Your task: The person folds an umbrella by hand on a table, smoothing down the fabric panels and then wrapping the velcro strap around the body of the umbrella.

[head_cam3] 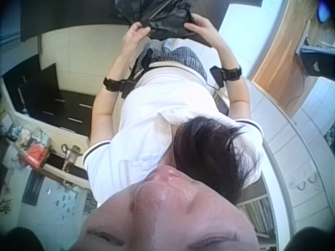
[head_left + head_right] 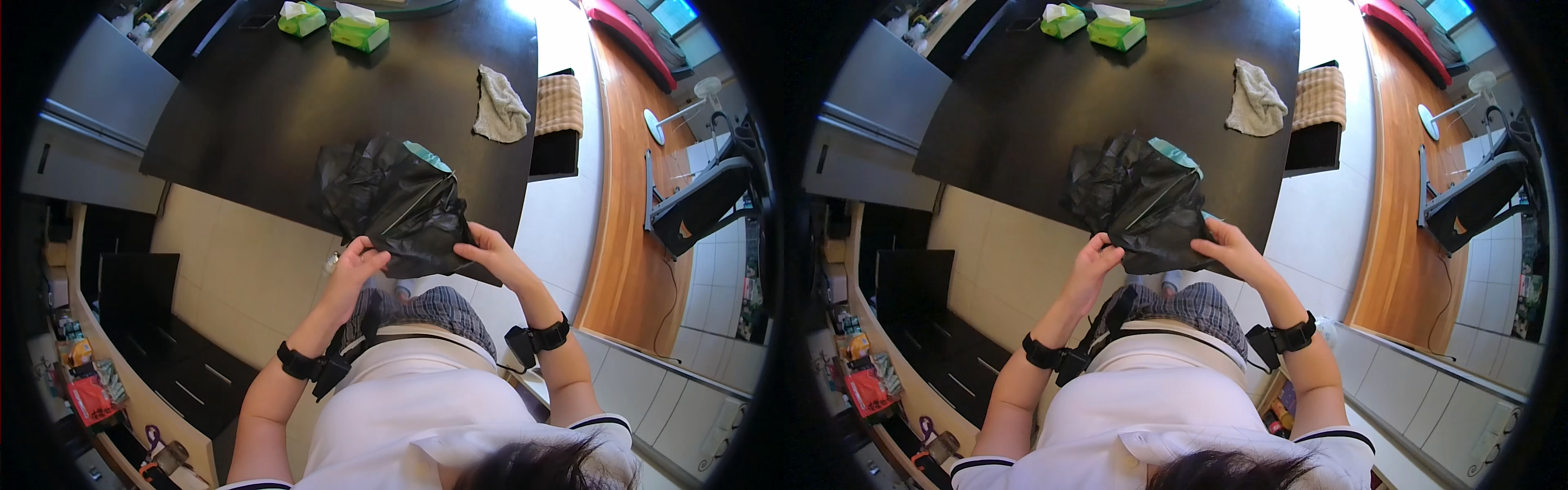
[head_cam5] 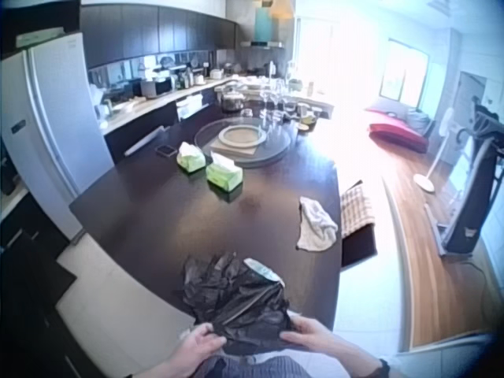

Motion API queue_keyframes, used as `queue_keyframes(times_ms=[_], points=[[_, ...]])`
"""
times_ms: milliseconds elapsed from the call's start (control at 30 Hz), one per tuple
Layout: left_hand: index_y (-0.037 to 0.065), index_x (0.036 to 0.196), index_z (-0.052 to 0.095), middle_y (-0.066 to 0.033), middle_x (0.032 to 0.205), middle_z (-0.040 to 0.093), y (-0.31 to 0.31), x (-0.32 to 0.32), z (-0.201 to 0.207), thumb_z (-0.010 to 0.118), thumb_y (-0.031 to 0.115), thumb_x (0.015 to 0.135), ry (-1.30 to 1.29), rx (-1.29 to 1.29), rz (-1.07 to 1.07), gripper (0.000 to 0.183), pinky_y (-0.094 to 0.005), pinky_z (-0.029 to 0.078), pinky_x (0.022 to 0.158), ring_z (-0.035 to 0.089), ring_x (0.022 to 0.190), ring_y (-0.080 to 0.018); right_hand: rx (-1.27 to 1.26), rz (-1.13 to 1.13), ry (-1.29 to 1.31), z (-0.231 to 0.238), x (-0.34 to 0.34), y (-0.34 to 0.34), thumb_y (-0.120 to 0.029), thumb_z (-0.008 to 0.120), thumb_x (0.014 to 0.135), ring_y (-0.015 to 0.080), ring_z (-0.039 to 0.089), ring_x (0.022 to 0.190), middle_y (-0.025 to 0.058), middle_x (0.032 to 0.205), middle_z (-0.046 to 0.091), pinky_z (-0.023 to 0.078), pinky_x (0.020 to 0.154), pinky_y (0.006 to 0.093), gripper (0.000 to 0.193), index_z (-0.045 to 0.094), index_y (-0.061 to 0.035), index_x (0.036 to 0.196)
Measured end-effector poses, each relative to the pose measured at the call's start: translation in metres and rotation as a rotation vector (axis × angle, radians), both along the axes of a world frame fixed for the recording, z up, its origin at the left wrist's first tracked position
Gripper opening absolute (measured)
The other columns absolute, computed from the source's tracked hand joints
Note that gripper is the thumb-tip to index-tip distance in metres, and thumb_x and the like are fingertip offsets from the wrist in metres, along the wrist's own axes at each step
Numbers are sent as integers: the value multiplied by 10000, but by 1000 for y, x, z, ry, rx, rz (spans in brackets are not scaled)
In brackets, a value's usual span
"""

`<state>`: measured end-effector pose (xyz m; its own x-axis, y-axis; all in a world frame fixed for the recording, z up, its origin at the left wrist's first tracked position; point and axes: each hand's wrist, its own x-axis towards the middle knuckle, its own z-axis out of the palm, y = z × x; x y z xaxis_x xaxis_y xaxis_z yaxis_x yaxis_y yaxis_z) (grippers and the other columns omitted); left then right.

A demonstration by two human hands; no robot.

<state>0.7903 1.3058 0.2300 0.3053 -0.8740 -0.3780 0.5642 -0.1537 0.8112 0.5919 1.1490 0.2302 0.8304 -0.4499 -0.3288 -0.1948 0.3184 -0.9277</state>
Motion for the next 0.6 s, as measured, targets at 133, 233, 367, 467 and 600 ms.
queue_keyframes(times_ms=[133, 233, 367, 467, 600], points=[[94, 821, 519, 42, 757, 565, 9, -1, 0, 599, 76, 832, -177, 68, -85, 83, -195, 385, 711, 505, 728, -27, -15, -176, 46, 3, 5, 1, -152, 573, 867, 36, 502, 771, -26, 852, 578, 406, 714, 198, 194, 558, 5, 981], [89, 759, 515, 51, 734, 542, 16, 1, 1, 615, 71, 820, -317, 69, -88, 119, -185, 378, 687, 486, 717, -20, -91, -235, 49, 5, -1, -2, -179, 575, 871, 22, 428, 696, -63, 733, 494, 353, 626, 198, 172, 536, -22, 814], [70, 727, 519, 45, 720, 536, 21, 3, 4, 615, 80, 821, -362, 67, -73, 135, -192, 384, 682, 480, 706, -28, -211, -202, 64, 14, -5, -6, -205, 579, 872, 25, 295, 627, -86, 640, 331, 240, 539, 220, 294, 430, -65, 661], [51, 760, 521, 29, 723, 534, 27, 7, -3, 613, 98, 821, -446, 50, -116, 121, -219, 395, 701, 483, 714, -53, -229, -198, 136, 18, -8, -6, -208, 575, 875, 19, 346, 649, -83, 656, 379, 286, 576, 202, 254, 476, -61, 693], [25, 1006, 516, -77, 914, 530, 44, 24, -30, 670, 195, 762, -1105, 210, -45, 335, -299, 410, 772, 503, 854, -193, -308, -366, 114, 7, -19, -10, -233, 535, 891, 53, 480, 796, -26, 821, 528, 348, 763, 197, 172, 542, -67, 851]])
